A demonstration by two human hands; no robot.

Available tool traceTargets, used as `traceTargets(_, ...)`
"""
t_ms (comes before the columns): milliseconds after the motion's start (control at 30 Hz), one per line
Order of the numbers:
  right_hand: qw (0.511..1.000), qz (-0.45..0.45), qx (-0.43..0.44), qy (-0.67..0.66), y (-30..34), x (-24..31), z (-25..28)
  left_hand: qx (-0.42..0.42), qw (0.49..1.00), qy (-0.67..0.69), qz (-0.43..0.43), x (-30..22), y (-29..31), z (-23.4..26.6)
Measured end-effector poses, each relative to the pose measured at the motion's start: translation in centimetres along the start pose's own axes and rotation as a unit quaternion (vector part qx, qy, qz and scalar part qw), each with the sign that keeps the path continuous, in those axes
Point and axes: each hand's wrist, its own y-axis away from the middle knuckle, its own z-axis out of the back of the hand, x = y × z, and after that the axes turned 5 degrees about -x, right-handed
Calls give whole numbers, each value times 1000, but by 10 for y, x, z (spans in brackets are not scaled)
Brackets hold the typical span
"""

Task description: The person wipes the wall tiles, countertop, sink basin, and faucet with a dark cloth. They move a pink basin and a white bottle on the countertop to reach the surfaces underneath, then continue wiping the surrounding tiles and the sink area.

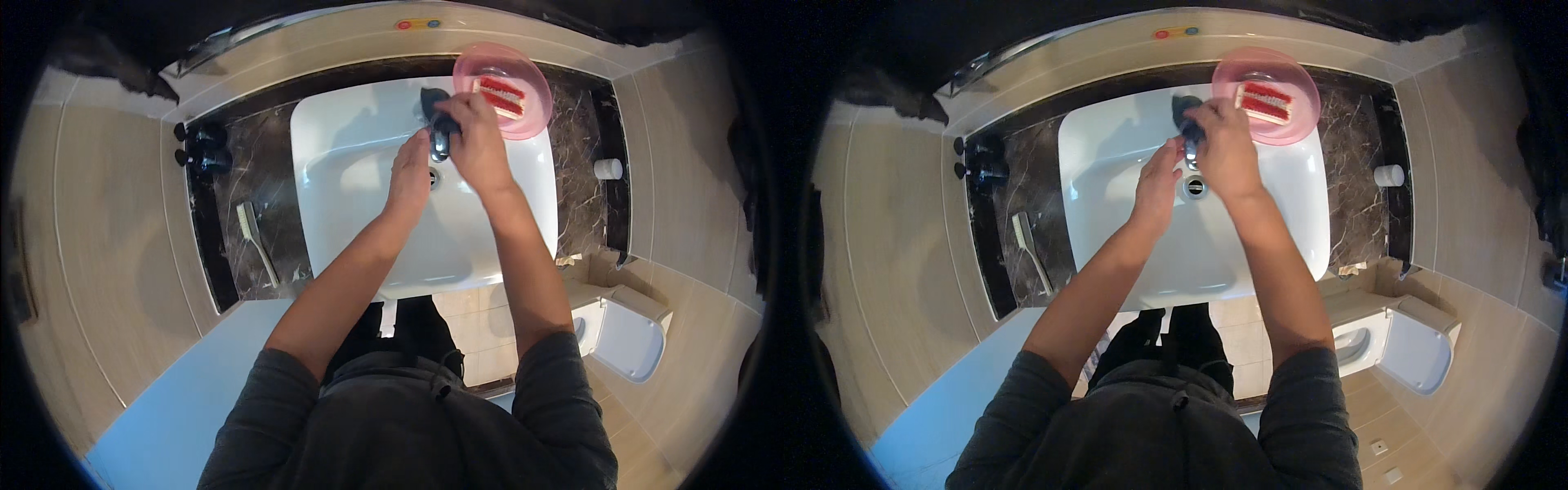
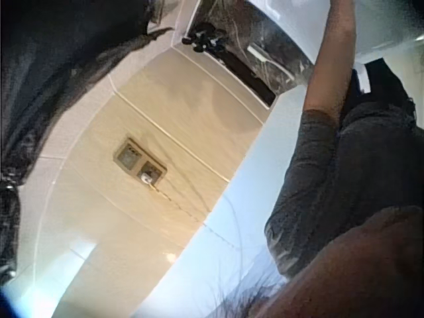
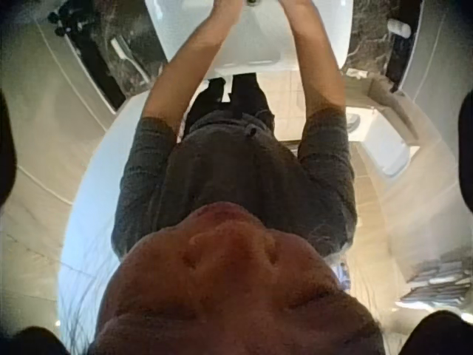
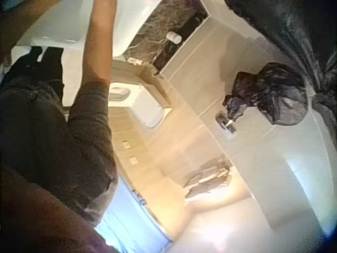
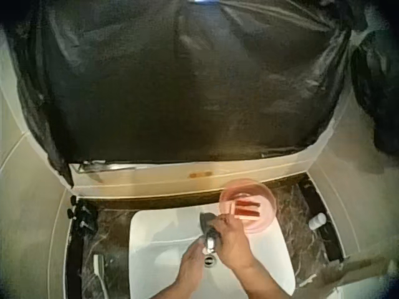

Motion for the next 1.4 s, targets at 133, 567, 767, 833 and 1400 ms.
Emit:
traceTargets(133, 997, -30, 64, -26, 40, 26, 29, 12, 1000, 7, 8, 11, -2, 9)
traceTargets(567, 983, -87, -29, -156, 7, -21, -11, -22, 998, 1, 53, -32, 17, -4)
traceTargets(767, 955, -194, -82, -209, 51, -26, 1, -30, 999, -24, 12, -22, 13, -5)
traceTargets(833, 957, -189, -80, -204, 42, -27, -12, -34, 999, -20, 14, -18, 10, -2)
traceTargets(1400, 973, -152, -99, 140, 85, -152, 91, 14, 989, -22, 145, 48, 25, -64)
